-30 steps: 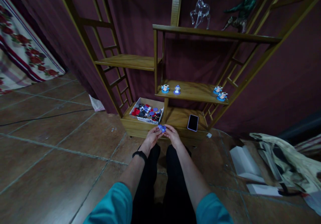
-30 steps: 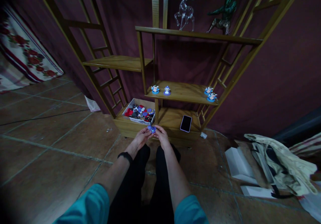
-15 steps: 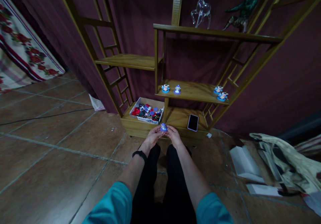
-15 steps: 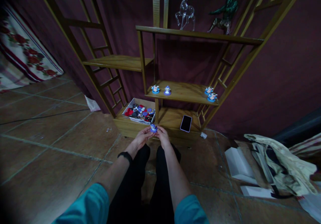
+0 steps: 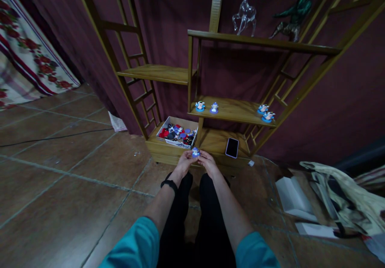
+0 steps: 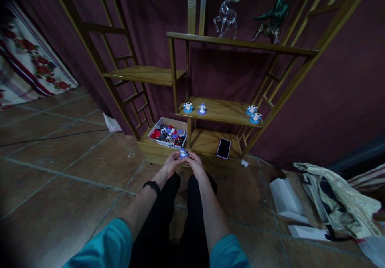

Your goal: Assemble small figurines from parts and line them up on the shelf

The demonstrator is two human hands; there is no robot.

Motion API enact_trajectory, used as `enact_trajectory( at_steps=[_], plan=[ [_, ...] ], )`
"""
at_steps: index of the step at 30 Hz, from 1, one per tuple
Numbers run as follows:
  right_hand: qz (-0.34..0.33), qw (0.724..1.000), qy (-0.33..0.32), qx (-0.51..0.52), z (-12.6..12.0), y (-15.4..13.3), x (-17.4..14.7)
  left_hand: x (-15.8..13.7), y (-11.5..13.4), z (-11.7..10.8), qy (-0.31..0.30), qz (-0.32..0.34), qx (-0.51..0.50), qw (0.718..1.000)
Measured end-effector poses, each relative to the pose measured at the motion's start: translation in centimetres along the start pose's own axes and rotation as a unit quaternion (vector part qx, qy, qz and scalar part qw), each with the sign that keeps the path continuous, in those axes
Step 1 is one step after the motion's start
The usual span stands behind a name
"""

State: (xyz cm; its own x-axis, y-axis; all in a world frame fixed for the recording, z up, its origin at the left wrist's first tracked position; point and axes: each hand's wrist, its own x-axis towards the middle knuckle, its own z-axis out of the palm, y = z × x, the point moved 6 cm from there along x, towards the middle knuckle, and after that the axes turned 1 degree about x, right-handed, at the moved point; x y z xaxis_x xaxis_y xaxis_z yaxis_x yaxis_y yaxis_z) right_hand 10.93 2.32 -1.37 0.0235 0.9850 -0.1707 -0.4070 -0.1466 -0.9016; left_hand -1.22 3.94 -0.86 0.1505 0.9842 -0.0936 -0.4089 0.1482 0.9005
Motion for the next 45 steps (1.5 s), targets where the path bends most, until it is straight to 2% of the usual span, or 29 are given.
enact_trajectory(
  at_steps=[10, 24, 40, 45],
  plan=[
    [-0.007, 1.0, 0.009, 0.003, -0.19, -0.18, -0.09, -0.23, 0.29, 0.82, -0.048, -0.02, -0.009, 0.999],
    [-0.006, 1.0, 0.003, -0.002, 0.07, -0.31, -0.32, -0.04, 0.08, 0.2, -0.001, 0.008, 0.013, 1.0],
    [-0.012, 1.0, 0.009, 0.012, -0.27, 0.08, 0.06, 0.06, -0.06, 0.45, -0.038, -0.013, 0.006, 0.999],
    [-0.013, 1.0, 0.01, 0.012, -0.43, 0.32, 0.31, -0.03, -0.06, 0.3, -0.027, -0.01, 0.004, 1.0]
  ],
)
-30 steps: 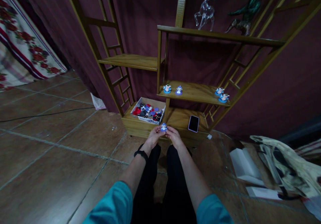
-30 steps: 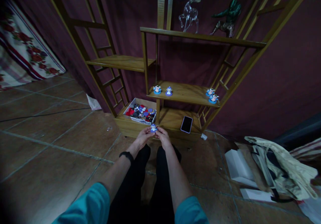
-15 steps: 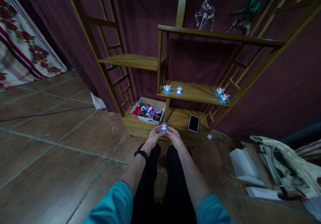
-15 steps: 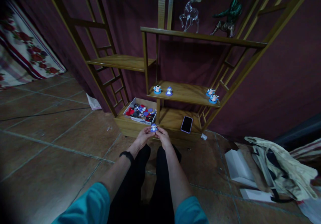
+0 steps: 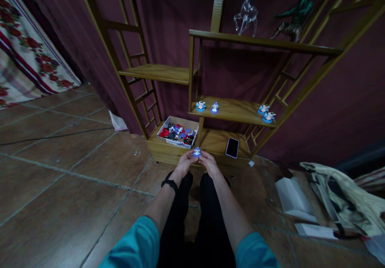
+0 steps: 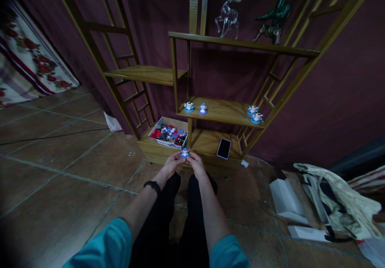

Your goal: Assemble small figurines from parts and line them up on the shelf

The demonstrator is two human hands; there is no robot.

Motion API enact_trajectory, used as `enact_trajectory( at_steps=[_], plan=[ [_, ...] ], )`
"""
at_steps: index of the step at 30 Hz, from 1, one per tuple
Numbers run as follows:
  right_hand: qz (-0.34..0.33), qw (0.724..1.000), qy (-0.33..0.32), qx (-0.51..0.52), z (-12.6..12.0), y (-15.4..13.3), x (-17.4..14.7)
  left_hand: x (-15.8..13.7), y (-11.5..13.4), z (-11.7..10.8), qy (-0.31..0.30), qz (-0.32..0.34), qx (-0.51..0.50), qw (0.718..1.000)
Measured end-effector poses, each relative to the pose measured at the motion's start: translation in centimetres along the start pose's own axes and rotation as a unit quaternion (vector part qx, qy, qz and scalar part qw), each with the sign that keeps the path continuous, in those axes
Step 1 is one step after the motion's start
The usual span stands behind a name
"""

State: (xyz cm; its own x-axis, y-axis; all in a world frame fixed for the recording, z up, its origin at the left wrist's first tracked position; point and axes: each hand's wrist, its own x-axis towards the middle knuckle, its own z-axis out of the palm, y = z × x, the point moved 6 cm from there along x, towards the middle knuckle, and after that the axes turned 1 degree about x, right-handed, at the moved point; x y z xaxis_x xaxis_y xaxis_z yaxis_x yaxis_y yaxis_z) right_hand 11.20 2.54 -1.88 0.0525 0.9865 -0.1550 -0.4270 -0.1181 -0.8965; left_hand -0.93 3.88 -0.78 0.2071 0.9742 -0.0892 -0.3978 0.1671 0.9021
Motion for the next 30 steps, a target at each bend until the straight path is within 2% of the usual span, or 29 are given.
enact_trajectory(
  at_steps=[7, 12, 19, 30],
  plan=[
    [-0.014, 1.0, -0.001, -0.005, -0.08, -0.06, 0.08, -0.1, 0.18, 0.72, -0.047, -0.01, 0.016, 0.999],
    [-0.019, 1.0, -0.012, 0.005, 0.31, -0.45, -0.28, -0.02, 0.14, 0.55, -0.025, -0.005, -0.017, 1.0],
    [-0.017, 1.0, -0.01, 0.01, 0.33, -0.37, -0.24, 0.23, -0.43, 0.09, -0.017, -0.008, -0.013, 1.0],
    [-0.006, 1.0, -0.024, 0.012, 0.79, -0.41, -0.26, -0.2, 0.17, 0.8, -0.058, -0.012, -0.007, 0.998]
  ],
)
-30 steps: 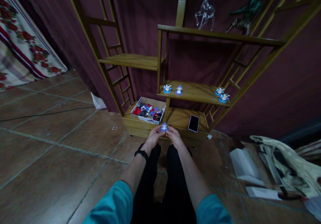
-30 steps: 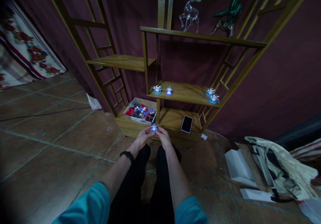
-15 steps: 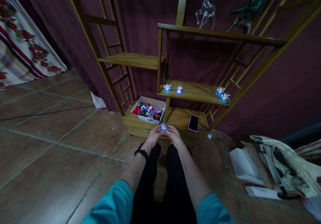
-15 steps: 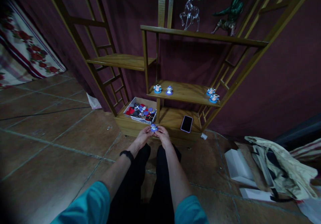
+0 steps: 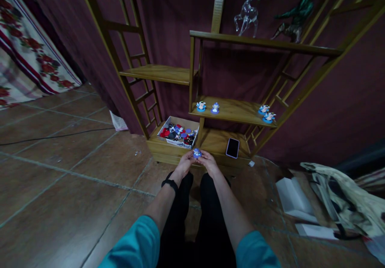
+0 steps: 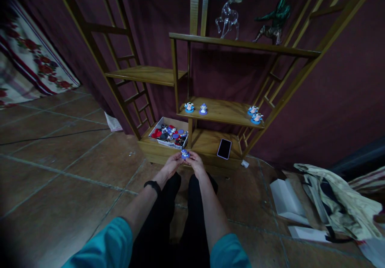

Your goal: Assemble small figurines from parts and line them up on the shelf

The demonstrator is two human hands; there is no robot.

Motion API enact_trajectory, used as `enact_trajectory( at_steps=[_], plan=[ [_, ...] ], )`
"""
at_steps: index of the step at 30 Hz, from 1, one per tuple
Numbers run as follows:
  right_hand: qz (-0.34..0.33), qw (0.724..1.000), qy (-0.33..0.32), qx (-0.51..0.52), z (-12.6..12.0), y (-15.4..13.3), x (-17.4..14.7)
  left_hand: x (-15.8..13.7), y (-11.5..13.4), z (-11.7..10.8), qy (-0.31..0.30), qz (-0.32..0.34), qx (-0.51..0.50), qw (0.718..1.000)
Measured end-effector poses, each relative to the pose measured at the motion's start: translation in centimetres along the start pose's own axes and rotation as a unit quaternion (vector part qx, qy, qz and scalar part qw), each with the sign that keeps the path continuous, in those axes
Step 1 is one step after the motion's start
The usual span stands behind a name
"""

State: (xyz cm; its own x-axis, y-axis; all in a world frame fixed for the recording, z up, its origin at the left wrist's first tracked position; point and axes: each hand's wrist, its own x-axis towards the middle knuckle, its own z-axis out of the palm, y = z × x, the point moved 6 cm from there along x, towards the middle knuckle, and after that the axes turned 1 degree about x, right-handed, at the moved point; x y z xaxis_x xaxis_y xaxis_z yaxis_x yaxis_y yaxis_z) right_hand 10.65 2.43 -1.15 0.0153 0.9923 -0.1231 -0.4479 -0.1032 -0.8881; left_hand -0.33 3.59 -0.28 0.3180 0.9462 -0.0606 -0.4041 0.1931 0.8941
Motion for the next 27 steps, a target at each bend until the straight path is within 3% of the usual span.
enact_trajectory(
  at_steps=[20, 27],
  plan=[
    [0.001, 1.0, -0.007, -0.006, 0.5, -1.0, -0.9, 0.0, 0.1, -0.1, 0.0, 0.009, 0.011, 1.0],
    [0.011, 1.0, 0.022, 0.002, 0.2, -1.0, -0.8, -0.2, 0.1, -0.7, 0.063, 0.009, -0.011, 0.998]
  ],
)
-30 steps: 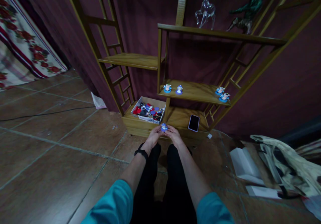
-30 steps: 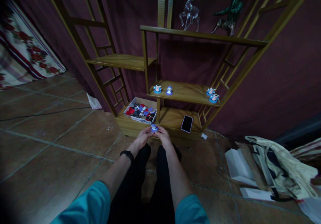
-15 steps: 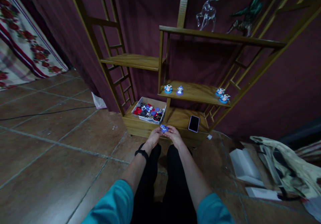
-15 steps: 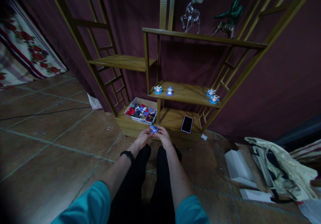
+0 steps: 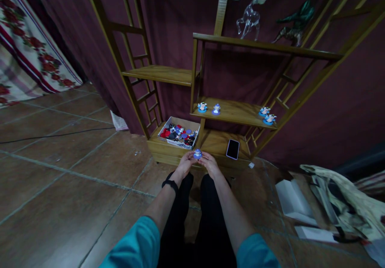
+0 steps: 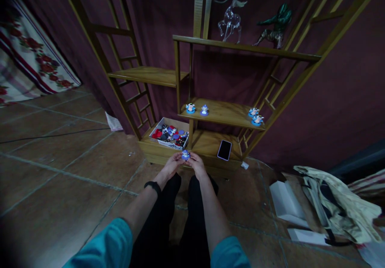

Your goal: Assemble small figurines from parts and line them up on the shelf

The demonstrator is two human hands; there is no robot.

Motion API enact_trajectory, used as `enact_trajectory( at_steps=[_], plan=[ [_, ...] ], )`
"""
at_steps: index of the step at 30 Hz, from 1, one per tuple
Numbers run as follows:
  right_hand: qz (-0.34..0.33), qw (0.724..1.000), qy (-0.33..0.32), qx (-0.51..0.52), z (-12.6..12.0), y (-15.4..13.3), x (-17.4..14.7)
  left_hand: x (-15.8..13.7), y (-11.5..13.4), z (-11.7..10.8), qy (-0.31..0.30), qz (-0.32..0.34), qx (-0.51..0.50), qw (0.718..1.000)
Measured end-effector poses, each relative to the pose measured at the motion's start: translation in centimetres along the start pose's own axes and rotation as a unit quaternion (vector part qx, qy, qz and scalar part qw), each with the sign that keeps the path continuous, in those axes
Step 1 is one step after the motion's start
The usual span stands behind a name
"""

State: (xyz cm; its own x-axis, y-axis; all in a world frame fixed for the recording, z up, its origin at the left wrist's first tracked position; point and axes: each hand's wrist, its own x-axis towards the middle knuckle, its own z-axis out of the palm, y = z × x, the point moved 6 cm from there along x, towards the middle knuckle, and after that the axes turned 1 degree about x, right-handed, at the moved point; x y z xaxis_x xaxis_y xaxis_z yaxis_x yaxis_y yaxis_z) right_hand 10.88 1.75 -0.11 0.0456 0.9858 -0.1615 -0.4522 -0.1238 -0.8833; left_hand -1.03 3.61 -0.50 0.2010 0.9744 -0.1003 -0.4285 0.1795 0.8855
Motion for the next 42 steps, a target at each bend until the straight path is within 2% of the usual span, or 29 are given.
enact_trajectory(
  at_steps=[10, 17, 23, 33, 42],
  plan=[
    [0.01, 1.0, -0.013, -0.015, -0.53, 0.75, 0.41, 0.06, -0.05, -0.2, 0.013, 0.02, 0.024, 0.999],
    [0.006, 1.0, 0.007, -0.006, -0.85, 0.95, 0.65, 0.16, -0.05, -0.23, 0.024, 0.015, 0.029, 0.999],
    [0.0, 1.0, 0.013, -0.011, -0.95, 0.72, 0.61, 0.2, -0.01, -0.04, 0.015, 0.009, 0.027, 0.999],
    [-0.007, 1.0, -0.003, -0.026, -0.94, 0.64, 0.59, 0.26, -0.07, 0.4, -0.036, 0.0, 0.047, 0.998],
    [0.007, 1.0, -0.013, -0.015, -0.93, 0.99, 0.81, 0.18, 0.05, 0.34, -0.014, 0.009, 0.047, 0.999]
  ],
)
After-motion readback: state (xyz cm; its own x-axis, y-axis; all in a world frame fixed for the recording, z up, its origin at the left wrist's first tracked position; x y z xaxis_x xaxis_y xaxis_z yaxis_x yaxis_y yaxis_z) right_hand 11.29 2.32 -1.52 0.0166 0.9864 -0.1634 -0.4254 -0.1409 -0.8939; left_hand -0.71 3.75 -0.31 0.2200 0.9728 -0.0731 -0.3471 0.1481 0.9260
